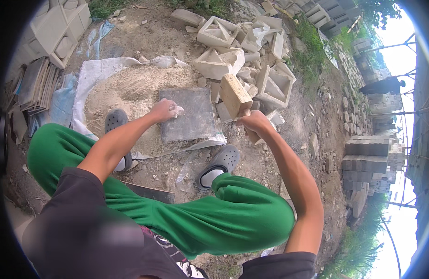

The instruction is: The person sits on the ground and repeatedly strikes small pieces of stone with a wooden mallet to break them into smaller fragments. The person picks up stone pieces, places them on a flat surface, and strikes them multiple times before discarding the broken pieces.

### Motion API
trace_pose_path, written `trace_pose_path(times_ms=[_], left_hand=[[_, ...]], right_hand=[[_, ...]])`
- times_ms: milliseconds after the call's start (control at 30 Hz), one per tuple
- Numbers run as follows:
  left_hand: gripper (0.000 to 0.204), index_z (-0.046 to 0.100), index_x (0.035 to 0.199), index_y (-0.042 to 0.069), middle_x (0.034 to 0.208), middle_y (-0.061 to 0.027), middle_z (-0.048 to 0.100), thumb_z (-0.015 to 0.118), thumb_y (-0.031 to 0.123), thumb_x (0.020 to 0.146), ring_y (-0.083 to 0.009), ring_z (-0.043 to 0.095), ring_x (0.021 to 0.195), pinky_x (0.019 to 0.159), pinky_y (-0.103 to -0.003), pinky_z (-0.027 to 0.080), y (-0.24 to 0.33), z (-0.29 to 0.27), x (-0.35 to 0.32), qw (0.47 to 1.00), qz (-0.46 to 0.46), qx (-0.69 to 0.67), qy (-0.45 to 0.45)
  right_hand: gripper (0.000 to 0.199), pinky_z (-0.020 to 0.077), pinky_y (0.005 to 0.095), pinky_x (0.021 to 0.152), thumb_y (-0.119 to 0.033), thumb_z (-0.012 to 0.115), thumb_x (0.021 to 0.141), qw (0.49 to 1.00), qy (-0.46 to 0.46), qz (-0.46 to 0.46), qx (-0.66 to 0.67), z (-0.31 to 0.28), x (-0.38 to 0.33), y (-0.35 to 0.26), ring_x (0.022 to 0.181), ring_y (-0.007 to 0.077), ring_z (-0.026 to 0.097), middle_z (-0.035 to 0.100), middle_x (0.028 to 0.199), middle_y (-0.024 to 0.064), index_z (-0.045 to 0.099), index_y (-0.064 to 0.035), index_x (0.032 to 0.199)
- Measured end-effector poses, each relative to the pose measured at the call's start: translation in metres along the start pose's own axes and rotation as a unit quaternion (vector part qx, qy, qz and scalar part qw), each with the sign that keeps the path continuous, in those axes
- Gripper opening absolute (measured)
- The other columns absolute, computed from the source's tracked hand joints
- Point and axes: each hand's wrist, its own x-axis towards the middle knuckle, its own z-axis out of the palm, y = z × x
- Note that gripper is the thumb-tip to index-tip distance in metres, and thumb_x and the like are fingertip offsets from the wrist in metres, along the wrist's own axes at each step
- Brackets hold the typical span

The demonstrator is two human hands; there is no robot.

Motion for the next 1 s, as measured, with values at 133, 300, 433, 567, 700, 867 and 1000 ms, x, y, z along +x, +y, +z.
trace_pose_path(times_ms=[133,300,433,567,700,867,1000], left_hand=[[0.037,0.065,0.124,0.015,0.122,-0.0136,0.06,0.064,0.023,0.089,-0.0324,0.062,0.113,0.094,-0.044,0.051,0.017,0.0,-0.014,1.0,0.001,-0.011,-0.012],[0.042,0.064,0.124,0.016,0.111,-0.0112,0.065,0.069,0.019,0.082,-0.034,0.061,0.111,0.091,-0.044,0.051,-0.005,0.016,-0.021,0.997,0.062,-0.004,0.044],[0.039,0.068,0.116,0.013,0.107,-0.0095,0.069,0.073,0.022,0.079,-0.0324,0.063,0.107,0.09,-0.043,0.052,-0.003,0.004,-0.03,0.997,0.022,-0.054,0.042],[0.037,0.073,0.11,0.011,0.107,-0.0096,0.072,0.077,0.029,0.078,-0.0281,0.067,0.099,0.087,-0.04,0.053,0.003,0.005,-0.031,0.991,-0.029,-0.123,0.045],[0.039,0.074,0.11,0.011,0.104,-0.0095,0.074,0.08,0.033,0.078,-0.0236,0.07,0.093,0.084,-0.036,0.055,-0.01,0.011,-0.033,0.984,-0.06,-0.158,0.052],[0.038,0.076,0.108,0.009,0.095,-0.0091,0.073,0.082,0.025,0.074,-0.0197,0.068,0.084,0.079,-0.033,0.054,-0.027,0.025,-0.031,0.981,-0.031,-0.174,0.076],[0.039,0.076,0.112,0.013,0.106,-0.0097,0.072,0.081,0.025,0.075,-0.0243,0.069,0.097,0.088,-0.035,0.054,-0.02,0.03,-0.03,0.972,-0.071,-0.219,0.054]], right_hand=[[0.037,0.0544,0.0334,0.06,-0.027,0.08,0.068,0.999,0.031,-0.031,0.002,0.01,-0.031,-0.036,0.063,0.0211,0.068,0.069,0.077,0.0129,0.07,0.003,0.088],[0.037,0.0543,0.0332,0.058,-0.022,0.079,0.074,0.971,0.096,-0.139,0.172,0.094,-0.02,-0.064,0.061,0.0182,0.067,0.069,0.076,0.0109,0.066,0.0013,0.1],[0.04,0.0536,0.0347,0.057,-0.027,0.081,0.075,0.923,0.186,-0.143,0.306,0.196,0.003,-0.062,0.061,0.0192,0.068,0.07,0.075,0.012,0.066,0.0049,0.095],[0.042,0.0542,0.0416,0.081,-0.031,0.074,0.075,0.956,0.166,-0.059,0.235,0.276,0.031,-0.022,0.089,0.0328,0.072,0.073,0.093,0.0202,0.069,0.0028,0.099],[0.046,0.0537,0.0415,0.085,-0.033,0.075,0.074,0.959,0.128,-0.028,0.252,0.271,0.034,-0.021,0.092,0.0342,0.072,0.073,0.096,0.0197,0.068,0.0023,0.102],[0.036,0.0528,0.0383,0.067,-0.026,0.076,0.076,0.919,0.208,-0.126,0.312,0.242,0.028,-0.033,0.073,0.0256,0.069,0.071,0.082,0.0148,0.067,0.0027,0.095],[0.016,0.0489,0.0324,0.05,-0.01,0.072,0.079,0.9,0.188,-0.173,0.354,0.253,0.032,-0.031,0.052,0.0167,0.062,0.064,0.063,0.0064,0.064,0.0035,0.081]])
